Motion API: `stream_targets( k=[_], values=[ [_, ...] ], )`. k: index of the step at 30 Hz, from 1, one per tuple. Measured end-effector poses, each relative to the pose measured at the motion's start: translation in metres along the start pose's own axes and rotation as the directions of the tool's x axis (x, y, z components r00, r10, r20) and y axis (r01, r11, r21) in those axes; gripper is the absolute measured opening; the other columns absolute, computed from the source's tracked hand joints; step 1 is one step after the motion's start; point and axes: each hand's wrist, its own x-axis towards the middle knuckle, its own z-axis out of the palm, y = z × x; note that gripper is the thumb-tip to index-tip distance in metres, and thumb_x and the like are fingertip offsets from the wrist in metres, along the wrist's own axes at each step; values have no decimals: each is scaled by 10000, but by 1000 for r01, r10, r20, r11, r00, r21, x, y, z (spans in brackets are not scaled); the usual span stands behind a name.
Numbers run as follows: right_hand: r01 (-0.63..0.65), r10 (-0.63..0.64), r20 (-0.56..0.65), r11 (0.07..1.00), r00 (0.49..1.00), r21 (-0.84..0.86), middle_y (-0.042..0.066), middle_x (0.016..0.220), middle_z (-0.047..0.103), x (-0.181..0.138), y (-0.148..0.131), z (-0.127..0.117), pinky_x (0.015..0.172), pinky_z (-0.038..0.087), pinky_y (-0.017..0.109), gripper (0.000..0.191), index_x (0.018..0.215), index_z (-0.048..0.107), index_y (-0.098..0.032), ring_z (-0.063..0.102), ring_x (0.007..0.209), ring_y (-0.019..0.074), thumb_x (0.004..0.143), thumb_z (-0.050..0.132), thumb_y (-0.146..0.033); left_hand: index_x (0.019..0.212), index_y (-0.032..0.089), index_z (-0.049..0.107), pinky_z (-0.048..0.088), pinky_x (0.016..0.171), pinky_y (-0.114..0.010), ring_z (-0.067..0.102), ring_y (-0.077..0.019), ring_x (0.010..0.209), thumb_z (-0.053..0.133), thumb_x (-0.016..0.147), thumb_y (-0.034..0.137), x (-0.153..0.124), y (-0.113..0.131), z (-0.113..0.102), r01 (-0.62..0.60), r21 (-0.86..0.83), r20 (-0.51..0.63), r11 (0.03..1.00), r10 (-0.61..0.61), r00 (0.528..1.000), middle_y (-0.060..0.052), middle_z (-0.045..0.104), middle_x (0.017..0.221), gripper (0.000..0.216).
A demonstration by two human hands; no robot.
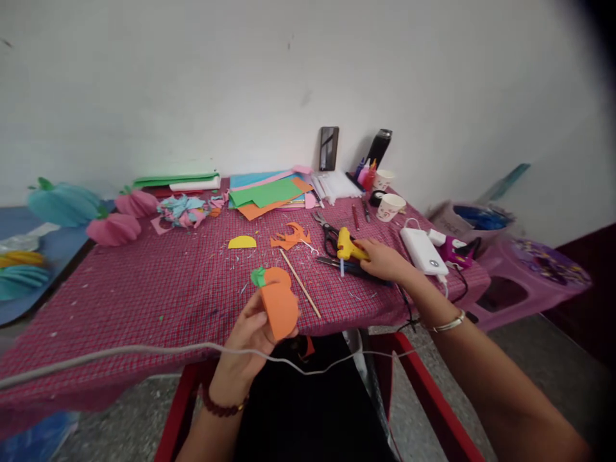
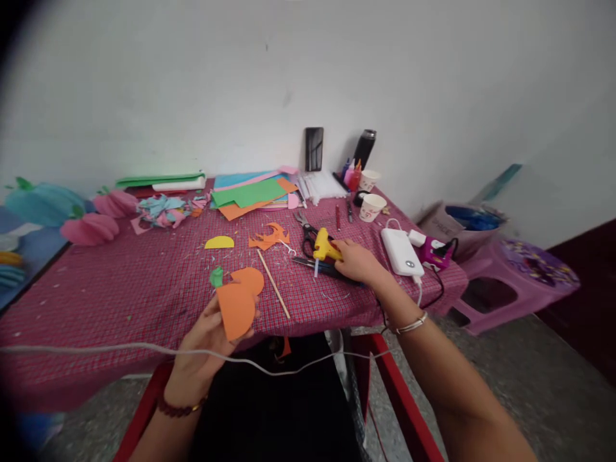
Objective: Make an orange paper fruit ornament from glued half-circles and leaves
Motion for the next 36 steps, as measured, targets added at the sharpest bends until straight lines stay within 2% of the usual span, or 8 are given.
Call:
stream_targets(
  k=[7,13,15,17,19,22,27,36],
  values=[
    [-106,114,-117,991,987,78,155,1042,711,5,-3,-5,778,484,348,444,1158,614,-122,673,891,293,732,641,-244,1094,216,705,635,699,-362,727,-219,814,770,719,155,1,-8,0,-7,-24,92,1000,9,996,-42,762,999,385],
    [-47,173,-288,916,942,397,113,970,674,-35,-24,-35,654,514,325,435,1235,498,-150,648,753,220,879,450,-395,1073,228,712,628,678,-318,733,-233,854,735,750,170,4,-9,-4,24,-59,135,998,-16,991,-52,766,1017,329],
    [108,93,-220,651,971,751,62,828,645,-58,-41,-40,584,497,312,396,1183,544,-175,599,624,185,887,449,-422,1069,226,714,617,634,-276,735,-234,852,733,757,205,4,-10,-5,57,-85,156,995,-43,987,-65,767,1012,313],
    [135,-25,-136,388,990,912,40,806,640,-81,-62,-41,547,474,291,343,1129,587,-204,578,594,162,877,524,-428,1078,220,711,598,580,-241,735,-231,831,725,767,236,4,-10,-4,66,-90,157,994,-51,986,-77,768,990,312],
    [93,-143,-55,272,988,958,25,756,627,-99,-85,-40,507,447,268,328,1088,611,-209,556,564,144,889,549,-463,1080,212,713,586,552,-238,732,-229,794,729,763,265,3,-10,-4,50,-74,136,996,-40,990,-85,768,965,321],
    [132,-285,-42,305,957,943,17,727,602,-113,-113,-41,482,432,240,357,1013,637,-196,519,545,118,921,521,-521,1059,208,725,595,586,-279,727,-231,758,754,729,287,2,-8,-2,33,-39,92,999,-30,995,-86,770,950,340],
    [350,-368,-169,508,915,787,66,912,608,-117,-128,-42,683,497,284,352,1004,607,-187,587,789,166,952,486,-514,993,199,752,597,630,-293,710,-203,704,791,676,299,1,-6,2,-12,-29,36,1000,13,999,-45,772,868,335],
    [340,-364,-126,614,923,712,26,824,556,-116,-128,-33,647,469,286,286,934,541,-188,552,718,152,949,511,-472,974,209,763,611,625,-300,708,-200,715,821,646,283,2,-7,5,-2,-29,1,1000,2,1000,-23,771,869,341]
  ],
)
